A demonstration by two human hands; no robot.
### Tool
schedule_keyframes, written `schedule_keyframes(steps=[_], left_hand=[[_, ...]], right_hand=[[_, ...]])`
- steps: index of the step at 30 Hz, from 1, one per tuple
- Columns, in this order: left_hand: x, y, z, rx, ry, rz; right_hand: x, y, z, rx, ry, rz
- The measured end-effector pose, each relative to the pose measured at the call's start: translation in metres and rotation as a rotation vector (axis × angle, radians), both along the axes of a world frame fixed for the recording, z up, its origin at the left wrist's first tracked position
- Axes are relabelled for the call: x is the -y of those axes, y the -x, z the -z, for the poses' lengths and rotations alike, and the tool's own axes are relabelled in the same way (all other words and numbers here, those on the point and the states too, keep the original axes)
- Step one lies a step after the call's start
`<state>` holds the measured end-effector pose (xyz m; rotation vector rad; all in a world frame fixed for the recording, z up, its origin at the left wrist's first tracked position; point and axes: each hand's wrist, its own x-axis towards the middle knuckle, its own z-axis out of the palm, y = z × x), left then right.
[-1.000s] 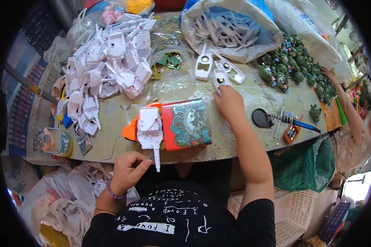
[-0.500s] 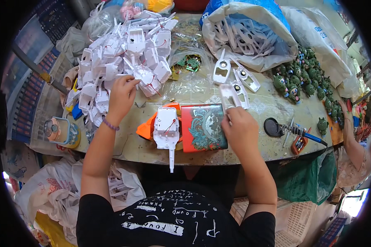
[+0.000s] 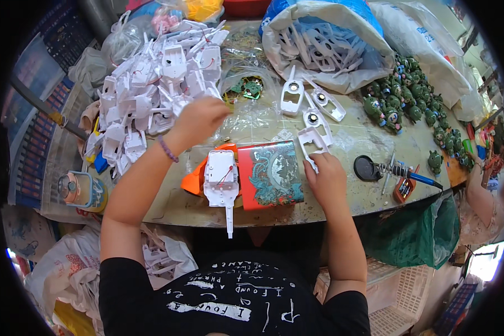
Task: Soldering electronic components onto a circuit board and assembling a device.
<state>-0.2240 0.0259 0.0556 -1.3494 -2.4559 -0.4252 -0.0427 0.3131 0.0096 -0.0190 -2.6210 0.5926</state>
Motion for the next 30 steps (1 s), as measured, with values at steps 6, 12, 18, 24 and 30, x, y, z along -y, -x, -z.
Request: schedule_keyframes(steps=[6, 12, 18, 24, 30], left_hand=[[-0.060, 0.021, 0.026, -0.016, 0.515, -0.055], [-0.067, 0.022, 0.013, -0.095, 0.477, -0.179], [-0.038, -0.006, -0.024, 0.884, -0.533, -0.113], [-0.029, -0.064, -0.055, 1.246, -0.732, 0.039], [-0.026, -0.091, -0.073, 1.428, -0.792, 0.173]], right_hand=[[0.012, -0.035, -0.001, -0.040, 0.160, 0.056], [0.004, -0.068, -0.004, -0.080, 0.202, 0.054], [0.008, -0.061, -0.017, -0.103, 0.421, -0.025], [0.044, -0.022, -0.061, -0.058, 0.664, -0.247], [0.067, -0.001, -0.090, 0.246, 1.056, -0.457]])
